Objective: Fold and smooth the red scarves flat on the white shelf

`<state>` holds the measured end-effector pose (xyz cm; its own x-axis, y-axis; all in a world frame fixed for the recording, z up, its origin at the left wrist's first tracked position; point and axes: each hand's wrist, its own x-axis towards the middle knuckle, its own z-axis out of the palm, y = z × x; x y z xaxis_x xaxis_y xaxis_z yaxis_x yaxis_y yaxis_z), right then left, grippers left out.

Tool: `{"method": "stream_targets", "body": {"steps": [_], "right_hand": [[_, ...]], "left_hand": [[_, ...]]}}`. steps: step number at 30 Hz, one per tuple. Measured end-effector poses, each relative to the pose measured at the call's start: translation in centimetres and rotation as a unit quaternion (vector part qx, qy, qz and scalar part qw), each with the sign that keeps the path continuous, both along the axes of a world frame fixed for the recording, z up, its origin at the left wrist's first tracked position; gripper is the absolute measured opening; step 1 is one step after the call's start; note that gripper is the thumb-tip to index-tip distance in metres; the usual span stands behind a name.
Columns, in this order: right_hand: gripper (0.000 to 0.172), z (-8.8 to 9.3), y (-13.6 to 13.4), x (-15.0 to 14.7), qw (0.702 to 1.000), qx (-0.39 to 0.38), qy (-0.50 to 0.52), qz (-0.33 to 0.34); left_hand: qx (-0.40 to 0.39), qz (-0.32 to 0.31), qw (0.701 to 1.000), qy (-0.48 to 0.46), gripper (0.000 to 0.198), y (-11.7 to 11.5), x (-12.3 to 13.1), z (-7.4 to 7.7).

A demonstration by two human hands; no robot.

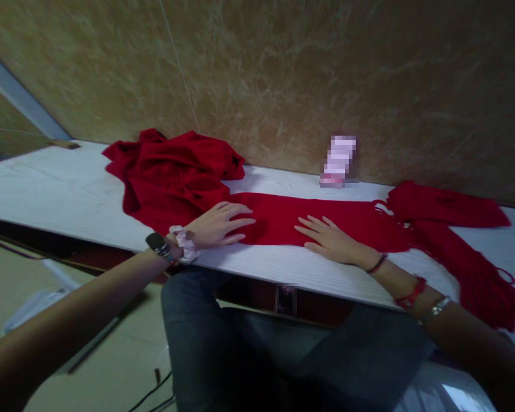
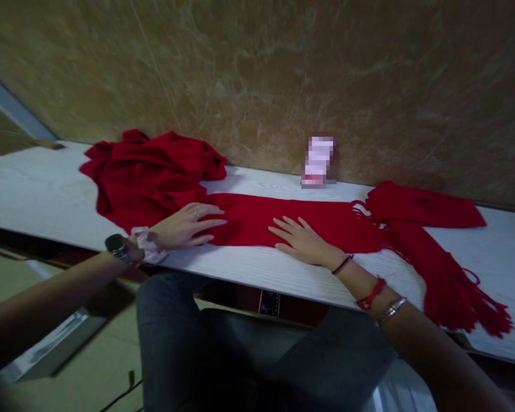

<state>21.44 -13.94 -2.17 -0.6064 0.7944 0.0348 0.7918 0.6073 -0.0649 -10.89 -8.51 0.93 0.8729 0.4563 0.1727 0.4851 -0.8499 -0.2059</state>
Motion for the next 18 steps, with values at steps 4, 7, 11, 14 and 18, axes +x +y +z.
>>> {"method": "stream_targets", "body": {"steps": [4,7,11,14,18], "right_hand": [[0.052,0.0,0.0,0.0,1.0,-0.004,0.003,-0.004],[0.051,0.1,0.1,0.2,1.0,-0.006,0.008,-0.002],[0.05,0.3,0.1,0.1,0.999,0.015,0.025,0.015],[0.049,0.6,0.0,-0.5,0.996,0.06,0.052,0.048],[0.041,0.7,-0.1,-1.2,0.986,0.097,0.096,0.097]], "left_hand": [[-0.036,0.02,0.997,0.06,0.04,-0.1,-1.6,-1.4],[-0.028,0.043,0.994,0.097,0.041,1.5,-2.7,-0.9],[0.044,-0.009,0.994,0.095,0.043,1.1,-1.6,-0.1],[0.085,-0.048,0.993,0.072,0.041,-0.5,0.8,-0.1],[0.104,-0.071,0.987,0.097,0.037,-0.8,2.9,0.4]]}}
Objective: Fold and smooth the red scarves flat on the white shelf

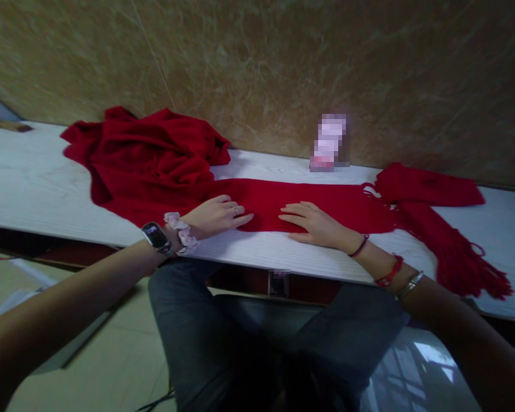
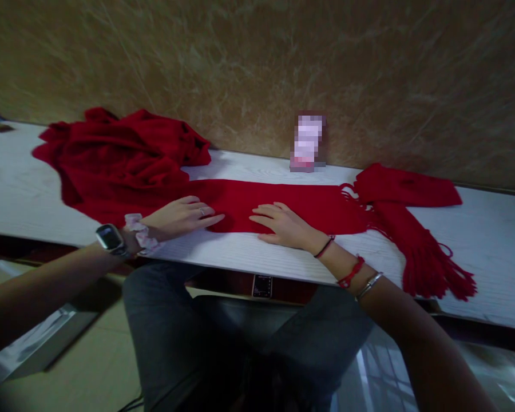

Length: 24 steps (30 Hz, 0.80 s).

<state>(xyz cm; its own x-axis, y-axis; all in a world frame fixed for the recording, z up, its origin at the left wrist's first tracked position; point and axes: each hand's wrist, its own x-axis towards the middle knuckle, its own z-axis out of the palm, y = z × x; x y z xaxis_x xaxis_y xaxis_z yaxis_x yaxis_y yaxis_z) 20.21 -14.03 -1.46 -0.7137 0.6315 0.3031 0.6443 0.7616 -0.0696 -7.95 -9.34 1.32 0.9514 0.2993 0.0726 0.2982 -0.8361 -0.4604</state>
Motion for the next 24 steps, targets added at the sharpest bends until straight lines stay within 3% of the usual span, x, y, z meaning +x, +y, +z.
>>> {"method": "stream_targets", "body": {"steps": [5,8,14,18,24], "right_hand": [[0.031,-0.3,0.1,0.4,0.999,-0.014,0.035,0.008],[0.033,-0.3,0.0,0.6,0.998,-0.041,0.046,0.01],[0.037,-0.1,-0.3,0.1,0.996,-0.067,0.06,-0.023],[0.036,-0.2,-0.3,0.1,0.996,-0.057,0.073,-0.019],[0.035,-0.2,-0.2,0.2,0.995,-0.068,0.075,-0.023]], "left_hand": [[0.015,0.081,0.996,0.02,0.036,1.1,-1.0,1.7],[0.006,0.119,0.992,0.046,0.037,0.8,-1.6,2.0],[-0.027,0.07,0.997,0.037,0.03,-0.4,0.6,0.6],[-0.061,0.026,0.997,0.045,0.031,-0.9,2.1,0.5],[-0.065,0.026,0.996,0.05,0.033,-1.1,3.0,0.4]]}}
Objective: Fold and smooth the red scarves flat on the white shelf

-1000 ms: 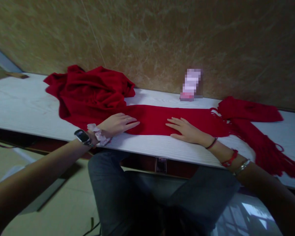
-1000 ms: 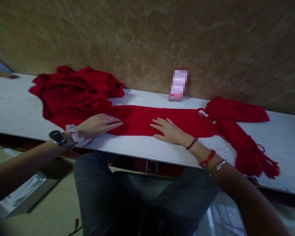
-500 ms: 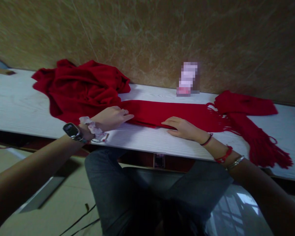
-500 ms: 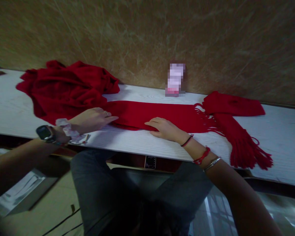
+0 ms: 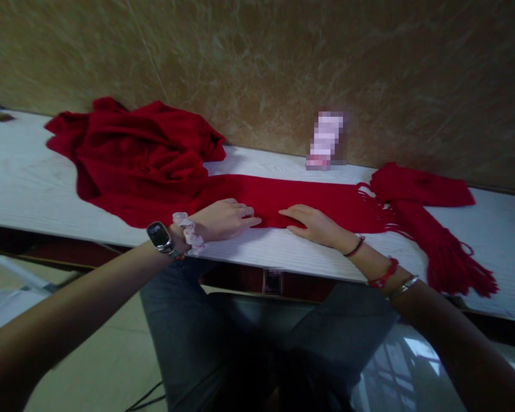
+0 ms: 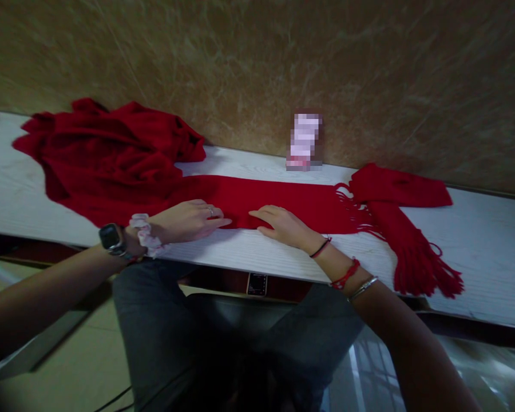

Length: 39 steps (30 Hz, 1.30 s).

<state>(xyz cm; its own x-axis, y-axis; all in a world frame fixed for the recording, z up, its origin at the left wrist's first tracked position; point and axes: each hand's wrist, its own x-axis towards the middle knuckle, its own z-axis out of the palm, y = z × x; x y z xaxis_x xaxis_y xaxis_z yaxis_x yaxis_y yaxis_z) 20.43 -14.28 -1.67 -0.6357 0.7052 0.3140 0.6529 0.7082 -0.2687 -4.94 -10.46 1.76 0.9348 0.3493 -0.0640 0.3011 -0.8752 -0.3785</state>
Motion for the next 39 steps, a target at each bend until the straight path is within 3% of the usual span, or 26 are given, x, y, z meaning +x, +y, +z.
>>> {"method": "stream_targets", "body": {"steps": [4,12,21,25,35,39], "right_hand": [[0.038,0.2,-0.1,0.1,1.0,-0.005,0.001,0.002],[0.042,0.2,-0.1,0.1,1.0,-0.02,0.014,0.006],[0.033,-0.1,-0.4,-0.4,0.995,0.041,0.046,-0.076],[0.024,0.0,-0.6,-0.4,0.996,0.042,0.031,-0.076],[0.038,0.2,-0.8,-0.6,0.994,0.081,-0.021,-0.07],[0.029,0.0,-0.7,-0.6,0.991,0.094,-0.038,-0.085]], "left_hand": [[0.005,0.025,1.0,-0.015,0.036,0.0,1.1,-0.3],[0.007,0.098,0.991,-0.091,0.019,-0.1,3.3,-1.1],[0.015,0.041,0.973,-0.227,0.018,1.6,2.6,-3.6],[0.033,0.009,0.969,-0.244,0.018,1.7,2.4,-3.9],[0.021,0.024,0.959,-0.281,0.017,1.8,2.6,-4.4],[0.039,0.024,0.954,-0.296,0.021,2.0,2.6,-4.5]]}}
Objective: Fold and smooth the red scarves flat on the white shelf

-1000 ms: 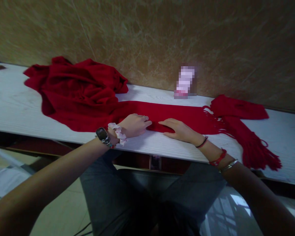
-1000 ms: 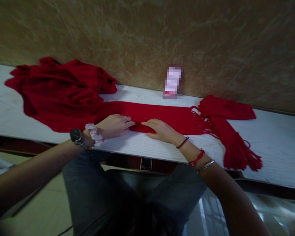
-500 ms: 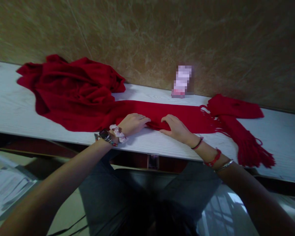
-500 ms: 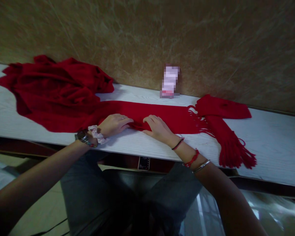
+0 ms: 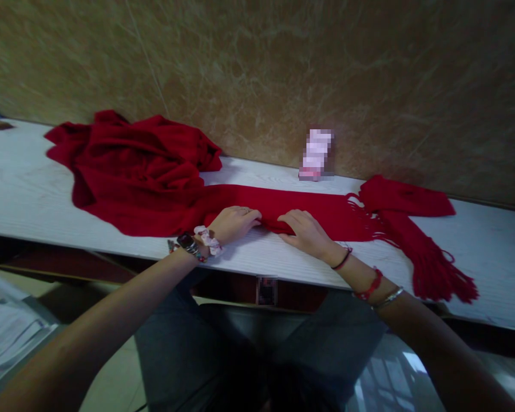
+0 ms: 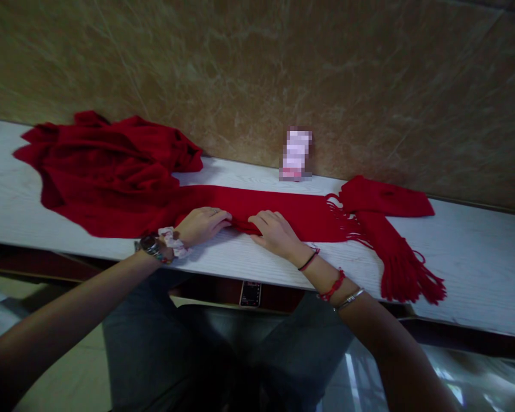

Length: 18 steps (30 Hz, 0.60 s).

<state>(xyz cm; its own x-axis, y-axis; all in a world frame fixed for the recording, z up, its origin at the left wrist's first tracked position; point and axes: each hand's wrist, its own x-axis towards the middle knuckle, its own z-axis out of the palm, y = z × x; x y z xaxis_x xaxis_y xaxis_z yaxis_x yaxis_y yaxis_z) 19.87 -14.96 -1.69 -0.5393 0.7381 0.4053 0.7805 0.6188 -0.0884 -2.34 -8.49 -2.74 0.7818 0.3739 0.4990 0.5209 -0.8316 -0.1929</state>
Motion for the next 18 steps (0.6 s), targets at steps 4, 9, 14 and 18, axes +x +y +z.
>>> {"method": "stream_targets", "body": {"steps": [4,9,14,18], "right_hand": [[0.026,-0.1,0.2,0.4,0.999,0.02,-0.023,-0.024],[0.017,-0.1,0.2,1.0,0.999,0.009,-0.025,-0.043],[0.02,-0.2,0.2,1.4,0.998,0.03,-0.033,-0.034],[0.022,0.0,0.2,1.6,0.996,0.055,-0.07,-0.021]], "left_hand": [[0.006,0.017,1.0,-0.002,0.021,0.0,-0.1,-0.1],[0.013,0.033,0.999,0.001,0.023,-0.1,-0.1,0.0],[0.019,0.015,1.0,-0.009,0.025,-0.3,0.0,0.3],[0.027,0.015,1.0,0.0,0.025,-0.4,-0.1,0.4]]}}
